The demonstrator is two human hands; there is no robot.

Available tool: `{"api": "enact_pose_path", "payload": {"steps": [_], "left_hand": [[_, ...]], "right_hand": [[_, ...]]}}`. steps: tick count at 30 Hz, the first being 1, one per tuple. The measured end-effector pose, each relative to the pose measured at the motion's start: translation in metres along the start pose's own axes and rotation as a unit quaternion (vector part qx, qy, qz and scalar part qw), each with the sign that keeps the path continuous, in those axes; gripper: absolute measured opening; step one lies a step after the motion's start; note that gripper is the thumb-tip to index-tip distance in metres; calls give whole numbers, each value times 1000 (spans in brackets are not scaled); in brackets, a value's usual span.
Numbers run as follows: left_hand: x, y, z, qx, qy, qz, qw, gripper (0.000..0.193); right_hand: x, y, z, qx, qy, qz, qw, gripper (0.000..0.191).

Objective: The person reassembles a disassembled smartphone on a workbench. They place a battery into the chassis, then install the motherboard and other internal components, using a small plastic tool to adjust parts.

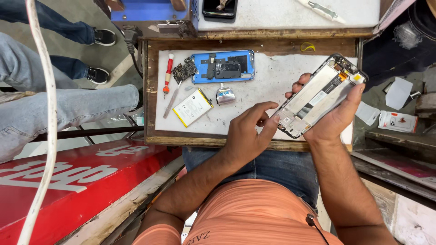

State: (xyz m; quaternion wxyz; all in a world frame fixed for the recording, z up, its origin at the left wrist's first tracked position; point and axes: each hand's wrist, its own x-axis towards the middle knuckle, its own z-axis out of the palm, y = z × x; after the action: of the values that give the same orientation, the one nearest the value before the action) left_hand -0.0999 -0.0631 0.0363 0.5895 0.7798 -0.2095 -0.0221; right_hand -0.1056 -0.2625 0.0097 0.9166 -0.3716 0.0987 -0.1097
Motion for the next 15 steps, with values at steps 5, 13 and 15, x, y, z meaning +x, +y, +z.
{"api": "enact_pose_path", "payload": {"steps": [5,13,15], "left_hand": [[11,-13,11,-3,-35,11,999,31],[26,-13,-26,-20,-72,-62,995,25],[29,-5,-49,32,-63,23,997,24]], "right_hand": [[-7,9,8,-17,-13,-29,999,74],[-2,0,-51,134,-68,33,988,74],[3,-7,-67,93,-137,105,981,72]]}}
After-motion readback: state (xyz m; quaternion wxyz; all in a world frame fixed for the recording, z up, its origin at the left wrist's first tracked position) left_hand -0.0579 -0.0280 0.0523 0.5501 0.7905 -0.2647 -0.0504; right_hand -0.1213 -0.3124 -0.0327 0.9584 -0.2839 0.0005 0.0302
